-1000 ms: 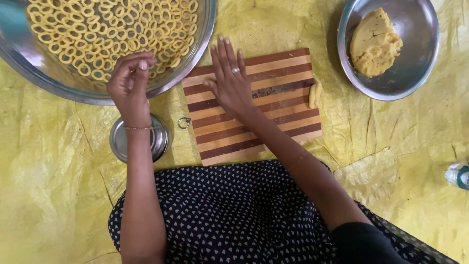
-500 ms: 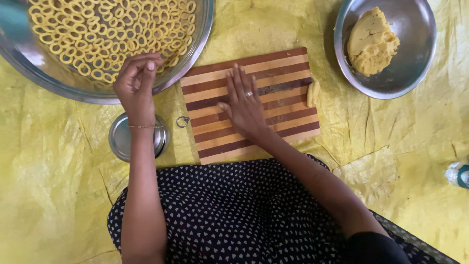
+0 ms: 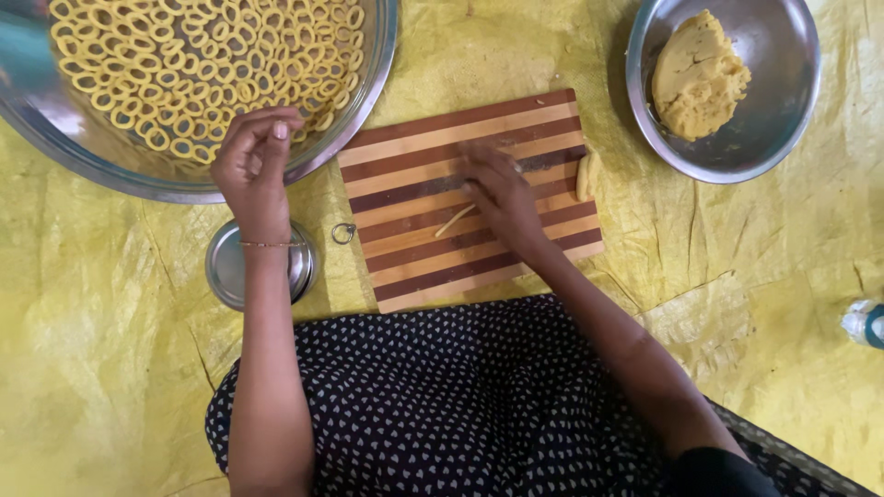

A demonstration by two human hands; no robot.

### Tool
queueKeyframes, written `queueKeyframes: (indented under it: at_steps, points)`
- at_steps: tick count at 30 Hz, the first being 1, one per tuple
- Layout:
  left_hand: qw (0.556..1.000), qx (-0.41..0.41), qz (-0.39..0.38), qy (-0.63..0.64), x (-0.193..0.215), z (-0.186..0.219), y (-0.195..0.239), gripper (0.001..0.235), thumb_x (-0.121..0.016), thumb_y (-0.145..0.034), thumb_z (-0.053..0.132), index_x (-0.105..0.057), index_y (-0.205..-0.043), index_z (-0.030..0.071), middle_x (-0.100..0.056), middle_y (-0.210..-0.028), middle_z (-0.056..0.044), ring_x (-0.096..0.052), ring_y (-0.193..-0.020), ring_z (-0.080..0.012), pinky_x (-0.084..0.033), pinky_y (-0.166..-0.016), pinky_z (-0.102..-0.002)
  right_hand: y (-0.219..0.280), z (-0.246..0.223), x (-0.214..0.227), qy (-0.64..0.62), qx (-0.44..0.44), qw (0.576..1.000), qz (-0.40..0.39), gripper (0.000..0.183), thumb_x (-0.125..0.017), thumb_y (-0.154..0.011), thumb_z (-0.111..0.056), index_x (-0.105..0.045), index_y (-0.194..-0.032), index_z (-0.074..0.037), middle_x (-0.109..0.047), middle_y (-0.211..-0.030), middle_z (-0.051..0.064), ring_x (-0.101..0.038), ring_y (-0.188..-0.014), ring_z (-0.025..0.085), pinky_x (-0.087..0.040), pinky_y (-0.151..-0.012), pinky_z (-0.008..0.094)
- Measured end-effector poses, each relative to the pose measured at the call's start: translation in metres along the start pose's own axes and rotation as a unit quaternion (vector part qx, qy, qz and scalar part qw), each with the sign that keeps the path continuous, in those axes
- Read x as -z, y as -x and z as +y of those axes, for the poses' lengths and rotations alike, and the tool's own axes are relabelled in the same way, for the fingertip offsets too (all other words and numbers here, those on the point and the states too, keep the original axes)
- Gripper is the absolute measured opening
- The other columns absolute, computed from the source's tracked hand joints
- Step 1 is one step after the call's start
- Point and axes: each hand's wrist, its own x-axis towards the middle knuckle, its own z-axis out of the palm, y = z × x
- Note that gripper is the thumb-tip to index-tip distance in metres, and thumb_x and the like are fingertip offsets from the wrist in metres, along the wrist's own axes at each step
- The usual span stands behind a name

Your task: The person rolls small pieces of dough into thin ropes on a wooden board, then joins the ends to form rings. The finished rings are placed into a large metal tray. The person repeats this process continuously.

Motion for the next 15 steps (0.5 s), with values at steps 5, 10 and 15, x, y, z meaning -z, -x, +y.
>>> queueKeyframes:
  at_steps: [5,10,15]
  points:
    - [0.998,-0.031,-0.015,-0.050,-0.006,0.009,0.003,0.015,-0.066,-0.110,0.014,-0.073,-0.108,0.001,-0.072,-0.114,-0.007,-0.068,-0.106,-0.0125,-0.056,-0.096,-0.025,0.022,0.007,0.008,0.000,0.047,0.999,-0.024,0.013,-0.075,-0.089,-0.008,-0.073,-0.101,-0.003,-0.059,-0.146,0.012,-0.049,-0.142,0.034,-0.041,-0.115,0.046]
    - [0.989,-0.021,-0.033,-0.141,-0.021,0.019,0.017,0.014,-0.068,-0.106,0.018,-0.077,-0.103,0.008,-0.075,-0.107,-0.004,-0.066,-0.089,-0.0094,-0.054,-0.078,-0.024,0.026,0.000,-0.001,0.034,0.043,0.998,0.017,0.007,-0.073,-0.087,-0.004,-0.072,-0.094,-0.006,-0.066,-0.137,0.007,-0.056,-0.136,0.031,-0.046,-0.112,0.044]
    - [0.978,-0.015,-0.127,-0.164,-0.036,0.020,0.047,0.013,-0.069,-0.105,0.019,-0.077,-0.107,0.010,-0.075,-0.103,-0.004,-0.067,-0.091,-0.0126,-0.054,-0.084,-0.026,0.028,-0.023,0.006,0.045,0.055,0.996,0.044,0.010,-0.072,-0.087,-0.002,-0.071,-0.097,-0.005,-0.070,-0.124,0.011,-0.059,-0.125,0.036,-0.050,-0.104,0.045]
